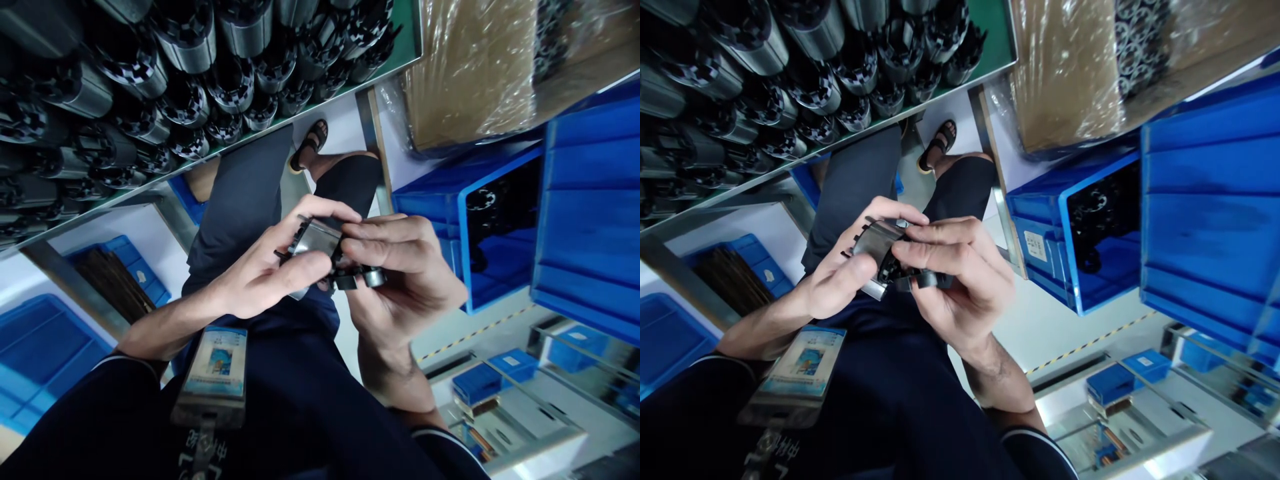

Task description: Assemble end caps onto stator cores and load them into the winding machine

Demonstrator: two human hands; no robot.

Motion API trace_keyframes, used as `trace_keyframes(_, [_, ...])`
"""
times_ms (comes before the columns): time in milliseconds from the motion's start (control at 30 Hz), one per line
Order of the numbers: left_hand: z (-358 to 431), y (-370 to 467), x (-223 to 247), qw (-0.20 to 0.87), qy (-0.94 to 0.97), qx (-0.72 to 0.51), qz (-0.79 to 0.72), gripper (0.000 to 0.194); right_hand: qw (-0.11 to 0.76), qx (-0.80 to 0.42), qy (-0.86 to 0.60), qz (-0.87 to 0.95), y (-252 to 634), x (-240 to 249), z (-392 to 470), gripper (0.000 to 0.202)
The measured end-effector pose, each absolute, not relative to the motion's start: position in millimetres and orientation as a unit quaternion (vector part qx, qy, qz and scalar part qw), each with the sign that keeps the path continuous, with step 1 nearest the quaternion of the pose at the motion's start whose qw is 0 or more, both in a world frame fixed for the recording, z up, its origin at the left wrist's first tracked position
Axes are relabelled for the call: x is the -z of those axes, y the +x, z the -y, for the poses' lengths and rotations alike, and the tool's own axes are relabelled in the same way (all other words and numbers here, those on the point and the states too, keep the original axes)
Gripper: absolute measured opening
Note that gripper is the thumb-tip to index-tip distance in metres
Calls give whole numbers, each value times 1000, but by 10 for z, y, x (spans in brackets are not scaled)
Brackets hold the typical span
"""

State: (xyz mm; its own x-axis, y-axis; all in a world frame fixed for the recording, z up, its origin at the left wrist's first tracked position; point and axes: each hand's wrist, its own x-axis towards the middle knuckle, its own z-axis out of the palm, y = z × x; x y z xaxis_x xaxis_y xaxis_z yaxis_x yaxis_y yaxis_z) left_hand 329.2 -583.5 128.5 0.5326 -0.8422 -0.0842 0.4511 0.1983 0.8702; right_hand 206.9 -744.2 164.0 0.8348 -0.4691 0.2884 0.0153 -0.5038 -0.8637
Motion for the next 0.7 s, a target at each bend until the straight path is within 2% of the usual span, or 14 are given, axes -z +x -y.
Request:
trace_keyframes(67, [5855,3280,-1245,748,456,446,184,57,457,229,-845,-158,2078,-1689,7432,21])
trace_keyframes(133, [5893,3262,-1185,767,433,456,133,53,447,187,-853,-192,2066,-1769,7478,19])
trace_keyframes(200, [5941,3253,-1137,792,402,454,73,47,458,149,-847,-225,2030,-1834,7575,24])
trace_keyframes(367, [6044,3294,-1180,820,378,430,-7,53,477,73,-850,-210,1891,-1799,7798,36])
trace_keyframes(433, [6070,3306,-1211,822,383,421,-10,52,512,58,-838,-179,1839,-1758,7790,40])
trace_keyframes(533, [6111,3296,-1210,837,375,399,-6,46,551,83,-812,-176,1776,-1733,7669,52])
trace_keyframes(700, [6183,3260,-1220,853,403,331,-18,40,553,166,-801,-154,1789,-1710,7409,63])
